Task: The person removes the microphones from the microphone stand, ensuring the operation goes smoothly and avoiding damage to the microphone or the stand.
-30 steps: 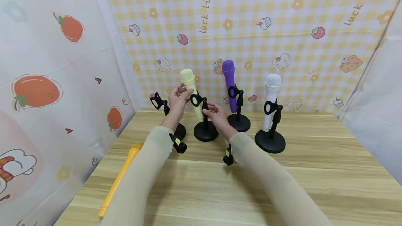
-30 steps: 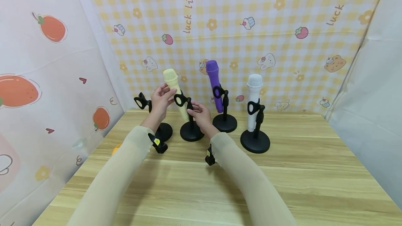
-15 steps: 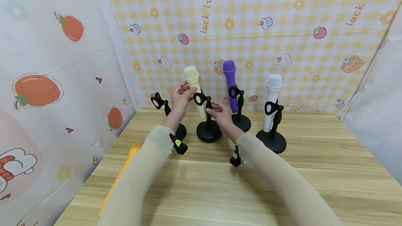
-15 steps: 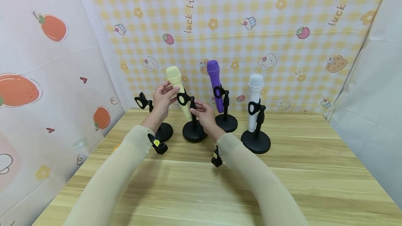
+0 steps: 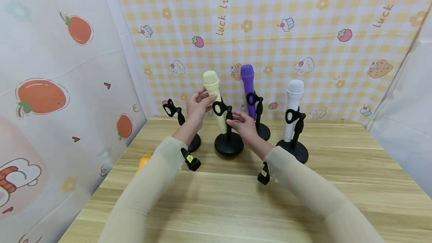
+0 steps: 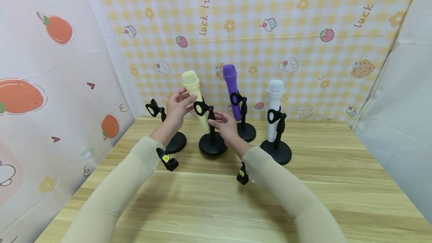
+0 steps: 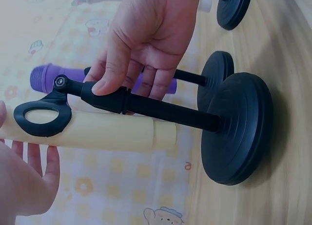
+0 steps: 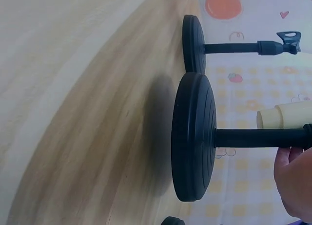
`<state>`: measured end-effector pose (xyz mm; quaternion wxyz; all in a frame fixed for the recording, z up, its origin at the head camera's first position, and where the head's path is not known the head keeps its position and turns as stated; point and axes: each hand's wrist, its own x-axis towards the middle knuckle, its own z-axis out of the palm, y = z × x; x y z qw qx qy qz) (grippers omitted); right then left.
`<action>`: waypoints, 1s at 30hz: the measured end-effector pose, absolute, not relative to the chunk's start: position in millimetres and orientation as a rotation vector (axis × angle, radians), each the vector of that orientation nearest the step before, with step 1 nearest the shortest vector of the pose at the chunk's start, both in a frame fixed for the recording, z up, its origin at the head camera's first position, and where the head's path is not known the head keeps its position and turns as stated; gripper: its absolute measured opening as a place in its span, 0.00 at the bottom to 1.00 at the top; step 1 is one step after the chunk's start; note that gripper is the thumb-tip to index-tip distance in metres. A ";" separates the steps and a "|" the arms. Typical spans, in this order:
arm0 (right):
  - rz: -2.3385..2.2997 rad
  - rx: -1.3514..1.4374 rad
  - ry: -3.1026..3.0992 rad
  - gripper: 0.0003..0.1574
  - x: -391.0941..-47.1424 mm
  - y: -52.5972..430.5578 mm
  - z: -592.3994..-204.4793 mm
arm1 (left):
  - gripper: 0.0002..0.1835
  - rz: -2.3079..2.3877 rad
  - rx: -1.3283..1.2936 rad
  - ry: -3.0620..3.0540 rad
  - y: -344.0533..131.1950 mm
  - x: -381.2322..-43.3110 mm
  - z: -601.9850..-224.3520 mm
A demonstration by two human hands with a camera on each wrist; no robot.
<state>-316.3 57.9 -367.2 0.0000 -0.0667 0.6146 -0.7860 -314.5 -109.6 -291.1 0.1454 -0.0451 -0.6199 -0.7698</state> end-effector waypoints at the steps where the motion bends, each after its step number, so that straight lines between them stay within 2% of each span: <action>1: -2.467 -0.210 1.930 0.25 -314.8 58.8 -367.1 | 0.24 -2.221 -0.130 -1.790 -109.2 -313.0 -290.9; 30: -2.419 -0.191 1.931 0.23 -265.8 94.6 -372.6 | 0.23 -2.312 -0.219 -1.814 -87.0 -271.8 -295.9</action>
